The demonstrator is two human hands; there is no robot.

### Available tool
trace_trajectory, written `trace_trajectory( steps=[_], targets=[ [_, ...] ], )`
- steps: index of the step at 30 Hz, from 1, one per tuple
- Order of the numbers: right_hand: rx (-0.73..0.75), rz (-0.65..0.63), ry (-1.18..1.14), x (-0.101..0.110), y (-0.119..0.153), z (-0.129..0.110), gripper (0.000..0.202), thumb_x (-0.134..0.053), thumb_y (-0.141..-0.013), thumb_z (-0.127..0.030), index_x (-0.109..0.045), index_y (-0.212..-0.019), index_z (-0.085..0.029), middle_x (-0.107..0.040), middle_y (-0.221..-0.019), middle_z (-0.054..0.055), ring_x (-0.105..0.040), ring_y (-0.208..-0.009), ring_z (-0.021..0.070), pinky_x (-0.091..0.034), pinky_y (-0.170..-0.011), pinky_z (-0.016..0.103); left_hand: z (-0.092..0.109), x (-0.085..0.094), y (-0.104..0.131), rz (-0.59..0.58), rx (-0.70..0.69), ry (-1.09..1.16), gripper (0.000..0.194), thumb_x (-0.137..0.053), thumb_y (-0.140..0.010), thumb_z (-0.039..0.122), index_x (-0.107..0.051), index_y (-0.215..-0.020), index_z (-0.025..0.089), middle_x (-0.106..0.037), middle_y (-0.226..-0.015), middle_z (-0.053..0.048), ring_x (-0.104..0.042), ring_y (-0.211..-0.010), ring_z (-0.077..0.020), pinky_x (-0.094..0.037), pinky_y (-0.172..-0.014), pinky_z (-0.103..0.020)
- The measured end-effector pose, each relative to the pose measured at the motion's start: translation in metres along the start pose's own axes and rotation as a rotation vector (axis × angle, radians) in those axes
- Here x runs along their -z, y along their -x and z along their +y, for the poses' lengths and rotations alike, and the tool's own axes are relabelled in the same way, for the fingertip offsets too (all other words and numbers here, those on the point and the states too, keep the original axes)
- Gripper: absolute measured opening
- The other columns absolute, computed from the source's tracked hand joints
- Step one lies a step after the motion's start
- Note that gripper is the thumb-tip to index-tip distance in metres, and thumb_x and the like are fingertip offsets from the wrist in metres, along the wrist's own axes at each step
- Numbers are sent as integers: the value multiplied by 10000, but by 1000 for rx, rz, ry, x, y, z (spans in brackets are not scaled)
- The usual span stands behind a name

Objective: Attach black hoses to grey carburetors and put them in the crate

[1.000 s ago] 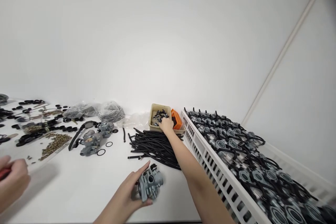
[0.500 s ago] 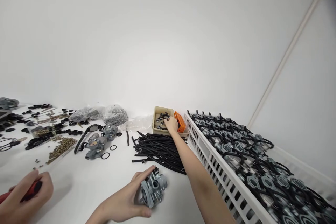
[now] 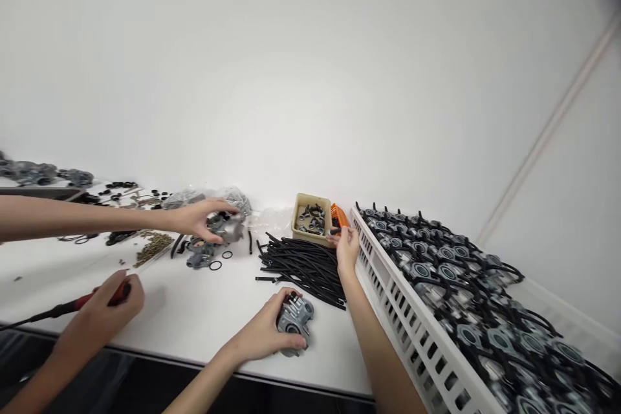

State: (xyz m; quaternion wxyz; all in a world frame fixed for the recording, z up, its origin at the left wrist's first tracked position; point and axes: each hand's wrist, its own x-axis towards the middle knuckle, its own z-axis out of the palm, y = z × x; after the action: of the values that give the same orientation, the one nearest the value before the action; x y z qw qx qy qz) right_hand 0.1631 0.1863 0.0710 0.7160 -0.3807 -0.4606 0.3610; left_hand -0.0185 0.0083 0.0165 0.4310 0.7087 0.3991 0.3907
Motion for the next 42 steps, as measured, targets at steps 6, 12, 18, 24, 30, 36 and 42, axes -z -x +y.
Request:
trace_trajectory(
  steps=[6,12,18,24,30,36,42],
  targets=[
    [-135,-74,-241,7,18,16,373,-689,-712,-486,-475,-854,-215,-723,-760,35,-702,-614,196,-596,-650,345,1,-6,3,71,-13,38,761,-791,-618,477,-417,-1217,195,-615,-1045,-54,-553,-919,-205,-424,-829,-318],
    [-229,-194,-336,6,26,15,395,-827,-579,-367,-631,-849,-156,-726,-864,56,-715,-863,233,-578,-868,372,6,-6,2,79,7,-12,735,-741,-681,497,-404,-1262,199,-618,-1101,-76,-566,-974,-228,-417,-895,-358],
    [-225,-201,-291,12,25,22,387,-850,-548,-327,-679,-843,-145,-720,-841,50,-709,-751,201,-601,-783,357,-8,-5,2,63,-16,-96,865,-660,-722,599,-314,-1408,202,-443,-1399,-149,-416,-1269,-301,-289,-1077,-429],
    [-212,-198,-216,12,26,22,396,-820,-579,-354,-684,-879,-133,-726,-829,64,-675,-631,152,-574,-641,282,5,41,13,150,-70,-254,726,-521,-836,577,-300,-1438,236,-403,-1448,-125,-413,-1286,-268,-310,-1086,-432],
    [-185,-222,-159,7,32,18,418,-804,-581,-406,-677,-873,-135,-727,-831,78,-666,-611,160,-553,-593,284,-8,153,14,503,65,-946,599,-525,-825,510,-451,-1334,203,-459,-1377,-149,-375,-1277,-371,-308,-1037,-517],
    [-153,-299,-120,3,36,15,423,-775,-615,-423,-677,-910,-137,-726,-827,77,-613,-543,118,-489,-499,230,-30,204,-5,203,212,-1143,771,-643,-663,363,-409,-1386,234,-462,-1406,-153,-391,-1272,-390,-274,-1035,-503],
    [-155,-309,-105,4,36,15,417,-779,-607,-414,-677,-900,-135,-719,-809,65,-603,-537,109,-467,-490,217,-19,211,-20,60,199,-1053,668,-693,-601,402,-510,-1218,219,-681,-1074,-96,-580,-1061,-338,-181,-1080,-519]
  ],
)
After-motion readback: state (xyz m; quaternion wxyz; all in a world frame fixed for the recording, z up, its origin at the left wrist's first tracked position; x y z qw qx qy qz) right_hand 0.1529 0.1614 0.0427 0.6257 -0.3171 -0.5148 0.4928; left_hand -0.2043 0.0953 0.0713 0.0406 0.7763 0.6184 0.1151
